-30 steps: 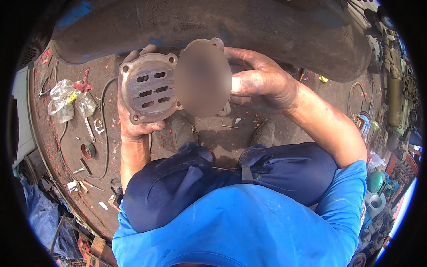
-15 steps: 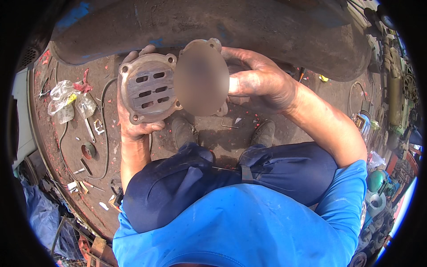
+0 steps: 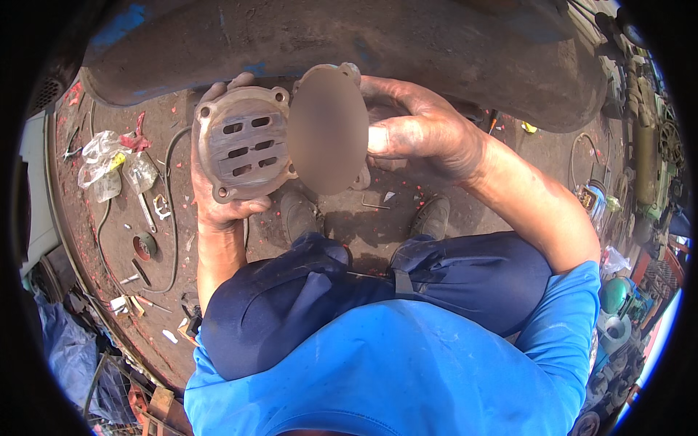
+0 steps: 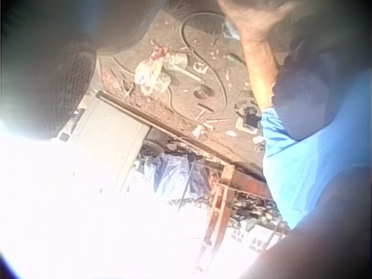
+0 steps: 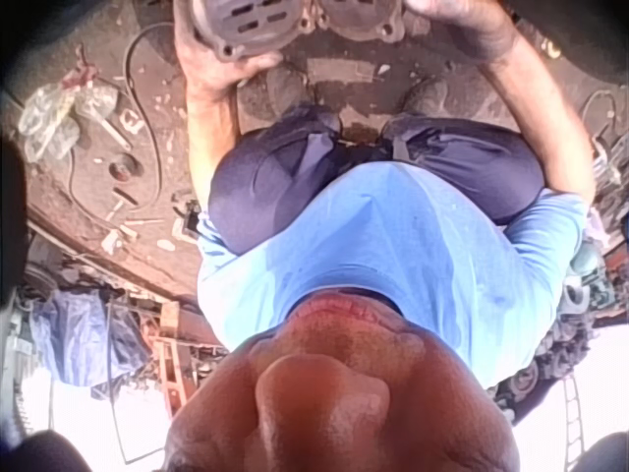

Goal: The person disassembles a small engine component, removes a cover, and uses a metal tool to scrape residue from the mating surfaces. They then compare the cleaned cover with another similar part.

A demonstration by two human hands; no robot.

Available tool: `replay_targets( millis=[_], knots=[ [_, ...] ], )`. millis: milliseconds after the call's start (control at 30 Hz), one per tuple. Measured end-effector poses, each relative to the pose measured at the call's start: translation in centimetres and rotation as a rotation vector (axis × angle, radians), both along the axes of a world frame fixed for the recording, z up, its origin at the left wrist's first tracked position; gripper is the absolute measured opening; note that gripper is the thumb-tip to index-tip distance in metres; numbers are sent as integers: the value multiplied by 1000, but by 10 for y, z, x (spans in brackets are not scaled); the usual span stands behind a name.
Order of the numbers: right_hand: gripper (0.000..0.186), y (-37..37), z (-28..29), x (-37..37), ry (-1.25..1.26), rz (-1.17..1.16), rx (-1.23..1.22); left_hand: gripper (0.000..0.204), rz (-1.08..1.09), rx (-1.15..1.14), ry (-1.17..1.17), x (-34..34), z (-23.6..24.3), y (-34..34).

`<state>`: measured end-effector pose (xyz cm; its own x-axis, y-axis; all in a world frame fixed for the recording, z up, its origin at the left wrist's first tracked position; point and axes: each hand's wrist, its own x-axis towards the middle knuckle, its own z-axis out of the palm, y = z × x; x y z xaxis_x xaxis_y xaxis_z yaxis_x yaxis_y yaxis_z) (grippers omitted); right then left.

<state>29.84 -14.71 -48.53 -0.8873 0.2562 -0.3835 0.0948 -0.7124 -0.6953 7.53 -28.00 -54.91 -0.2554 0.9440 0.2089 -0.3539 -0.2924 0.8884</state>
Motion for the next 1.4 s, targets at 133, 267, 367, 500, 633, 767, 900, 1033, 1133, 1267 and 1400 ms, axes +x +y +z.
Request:
replay_targets(
  millis=[133,267,367,500,633,767,900,1033,1133,1267,1400],
  knots=[
    [95,1,-4,1,7,-2,19,127,-7,13,24,-2,-2,0],
    [94,1,-3,2,4,7,12,126,-5,-3,28,-2,0,0],
    [93,0,-2,-1,-1,0,6,125,-8,6,29,-2,-2,-1],
    [92,-2,-8,-1,1,-15,16,124,-4,-35,6,2,1,-2],
    [91,-5,-7,-3,-10,-42,3,122,-65,36,27,-3,-6,1],
    [90,-8,-6,-9,-42,-52,24,118,-80,117,107,-6,-14,6],
    [87,-8,-4,-16,-46,8,59,114,-90,-26,304,-6,-4,-1],
    [84,-14,-3,-18,-12,12,91,97,-94,119,630,-2,4,12],
    [79,-14,-15,-16,46,15,36,90,-59,82,621,4,3,12],
    [68,-15,-19,-18,28,28,95,84,53,58,644,13,4,11],
    [60,-16,-20,-20,13,-3,211,73,107,-328,550,29,-2,13]
  ],
)
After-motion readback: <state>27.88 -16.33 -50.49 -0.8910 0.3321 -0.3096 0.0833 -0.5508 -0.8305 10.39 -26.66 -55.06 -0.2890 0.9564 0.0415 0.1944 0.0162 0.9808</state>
